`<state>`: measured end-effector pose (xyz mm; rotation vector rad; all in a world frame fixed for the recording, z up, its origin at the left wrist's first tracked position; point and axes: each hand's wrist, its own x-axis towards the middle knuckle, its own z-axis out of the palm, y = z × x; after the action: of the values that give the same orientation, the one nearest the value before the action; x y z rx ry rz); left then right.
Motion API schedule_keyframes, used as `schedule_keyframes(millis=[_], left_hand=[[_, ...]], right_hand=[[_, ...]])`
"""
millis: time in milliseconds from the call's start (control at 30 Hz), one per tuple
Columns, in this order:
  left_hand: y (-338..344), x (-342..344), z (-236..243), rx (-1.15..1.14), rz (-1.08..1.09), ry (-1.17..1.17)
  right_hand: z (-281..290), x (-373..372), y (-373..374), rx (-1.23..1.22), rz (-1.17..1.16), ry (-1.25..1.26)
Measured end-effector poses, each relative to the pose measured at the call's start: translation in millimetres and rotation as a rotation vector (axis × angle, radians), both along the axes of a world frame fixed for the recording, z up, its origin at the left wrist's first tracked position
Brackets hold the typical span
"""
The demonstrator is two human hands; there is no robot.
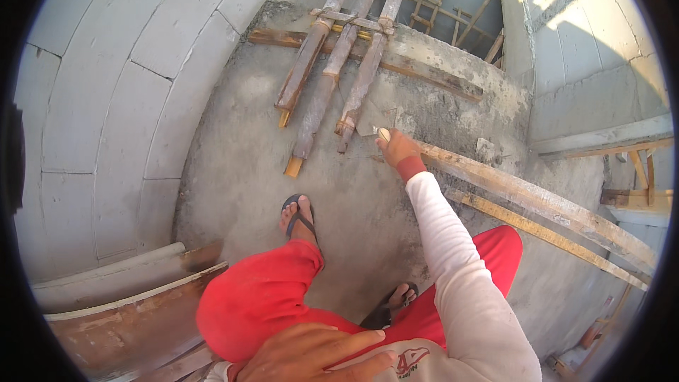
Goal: The person applies wet plaster or cement to a wall and floor area using a trowel, spreading and smoothing the material over the surface.
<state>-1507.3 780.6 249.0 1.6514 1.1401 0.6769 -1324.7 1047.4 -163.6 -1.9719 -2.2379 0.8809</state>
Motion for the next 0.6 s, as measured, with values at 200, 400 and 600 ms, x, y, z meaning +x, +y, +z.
schedule_keyframes(millis=[200, 400, 600], left_hand=[[-4.4, 5.0, -12.1, 0.093, 0.004, 0.048], [-3.5, 8.7, -12.5, 0.056, -0.001, 0.031], [-0.3, 10.2, -14.7, 0.026, -0.025, 0.01]], right_hand=[[-24.1, -19.3, 27.9, -0.131, -0.231, 0.078], [11.0, 28.0, -23.1, -0.458, -0.784, 0.882], [46.9, 29.3, -49.5, -0.478, -0.857, 0.961]])
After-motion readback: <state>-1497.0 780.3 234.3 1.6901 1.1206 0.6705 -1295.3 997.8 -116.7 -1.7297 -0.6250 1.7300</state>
